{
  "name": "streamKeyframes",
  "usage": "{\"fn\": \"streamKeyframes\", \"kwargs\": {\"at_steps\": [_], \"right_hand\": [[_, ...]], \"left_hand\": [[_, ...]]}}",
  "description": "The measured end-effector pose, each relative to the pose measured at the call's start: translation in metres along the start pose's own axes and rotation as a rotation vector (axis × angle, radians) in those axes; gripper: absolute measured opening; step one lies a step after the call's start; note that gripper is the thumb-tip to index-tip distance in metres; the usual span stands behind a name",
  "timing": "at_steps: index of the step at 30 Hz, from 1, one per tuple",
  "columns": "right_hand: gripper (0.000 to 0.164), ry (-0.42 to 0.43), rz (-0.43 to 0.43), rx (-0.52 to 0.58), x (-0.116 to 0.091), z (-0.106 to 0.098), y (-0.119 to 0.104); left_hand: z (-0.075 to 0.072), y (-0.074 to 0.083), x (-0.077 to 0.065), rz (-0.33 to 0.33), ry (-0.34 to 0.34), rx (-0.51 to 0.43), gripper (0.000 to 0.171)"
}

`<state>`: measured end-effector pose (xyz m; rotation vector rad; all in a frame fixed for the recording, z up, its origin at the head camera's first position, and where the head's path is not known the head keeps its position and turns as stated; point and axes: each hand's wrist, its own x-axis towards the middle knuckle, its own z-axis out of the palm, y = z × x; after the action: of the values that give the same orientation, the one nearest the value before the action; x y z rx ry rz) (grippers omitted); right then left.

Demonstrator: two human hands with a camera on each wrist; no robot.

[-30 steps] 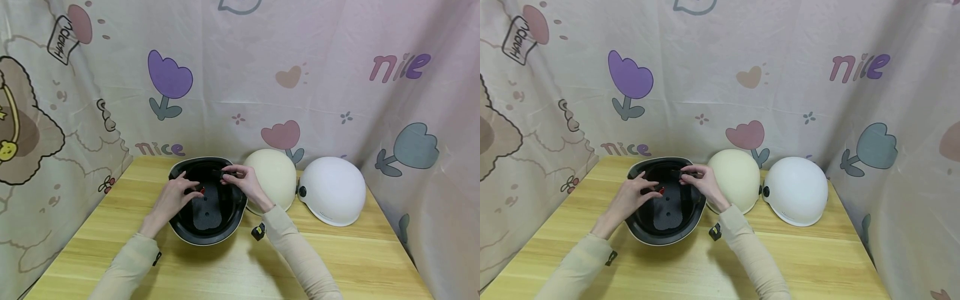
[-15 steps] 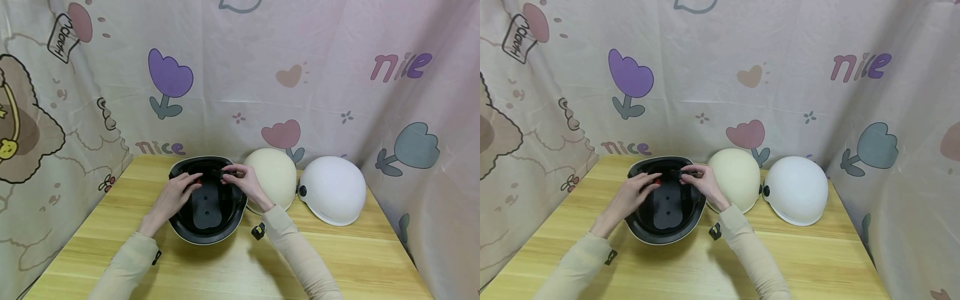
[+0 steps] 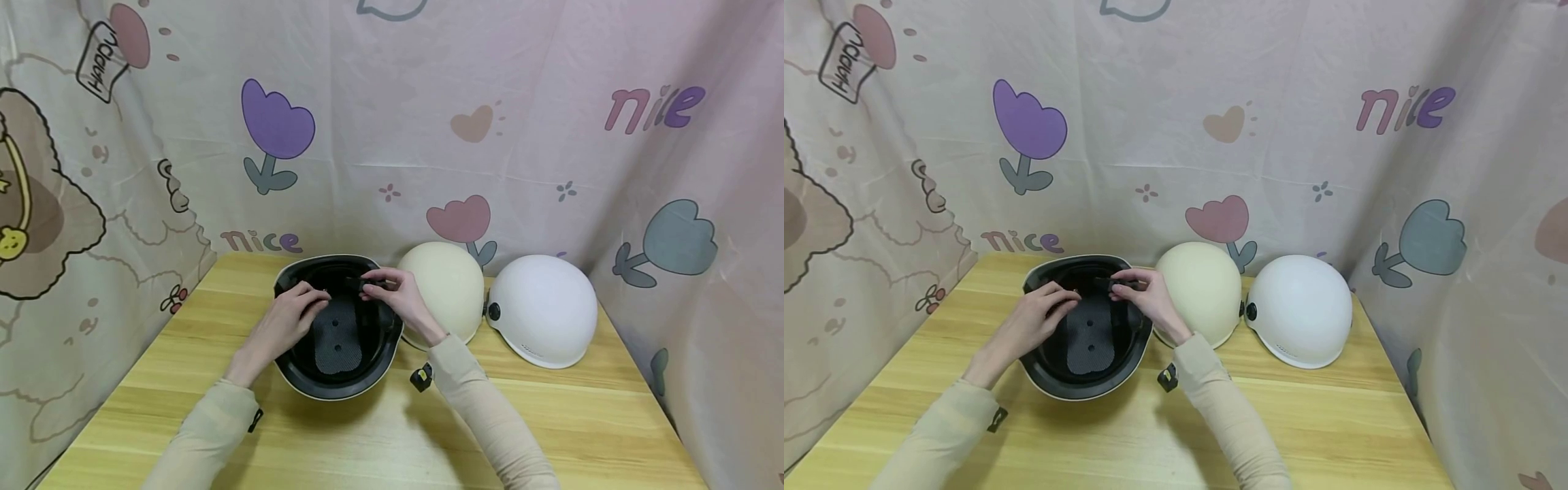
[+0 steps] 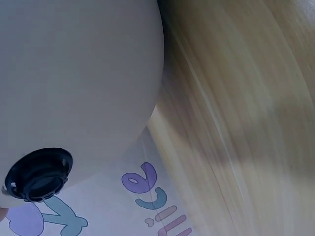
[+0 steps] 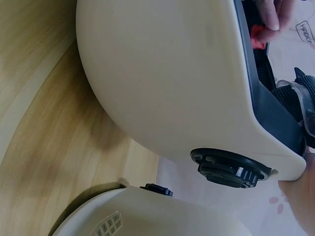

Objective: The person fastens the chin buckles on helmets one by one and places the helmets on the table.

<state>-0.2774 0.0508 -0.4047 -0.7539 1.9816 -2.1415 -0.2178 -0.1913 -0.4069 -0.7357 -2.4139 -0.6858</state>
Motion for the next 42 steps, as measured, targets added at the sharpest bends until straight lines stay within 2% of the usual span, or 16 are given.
{"fn": "streamKeyframes", "kwargs": {"at_steps": [6,9,13,16,18,22,27,38,42], "right_hand": [[0.027,0.000,0.000,0.006,0.000,0.000,0.000],[0.027,0.002,0.000,0.010,0.000,-0.001,0.000],[0.027,0.000,-0.004,0.013,-0.001,-0.001,0.001],[0.027,-0.008,-0.010,0.011,0.000,-0.002,0.001],[0.026,-0.026,-0.019,-0.003,-0.001,-0.003,0.000],[0.025,-0.082,-0.044,-0.055,-0.002,-0.003,0.000],[0.024,-0.121,-0.068,-0.089,-0.003,-0.004,0.000],[0.021,-0.067,-0.056,-0.078,-0.004,-0.001,0.000],[0.020,-0.074,-0.058,-0.082,-0.004,-0.001,0.000]], "left_hand": [[-0.001,-0.001,0.002,0.000,-0.002,-0.082,0.016],[-0.002,-0.001,0.004,-0.048,0.000,-0.155,0.016],[-0.006,-0.002,0.004,-0.151,-0.018,-0.266,0.029],[-0.010,-0.003,0.003,-0.205,-0.048,-0.302,0.036],[-0.012,-0.003,0.002,-0.218,-0.061,-0.304,0.032],[-0.013,-0.005,0.000,-0.192,-0.059,-0.328,0.023],[-0.013,-0.006,0.000,-0.123,-0.042,-0.373,0.018],[-0.011,-0.007,0.000,-0.074,-0.048,-0.376,0.019],[-0.011,-0.007,0.000,-0.048,-0.050,-0.379,0.020]]}}
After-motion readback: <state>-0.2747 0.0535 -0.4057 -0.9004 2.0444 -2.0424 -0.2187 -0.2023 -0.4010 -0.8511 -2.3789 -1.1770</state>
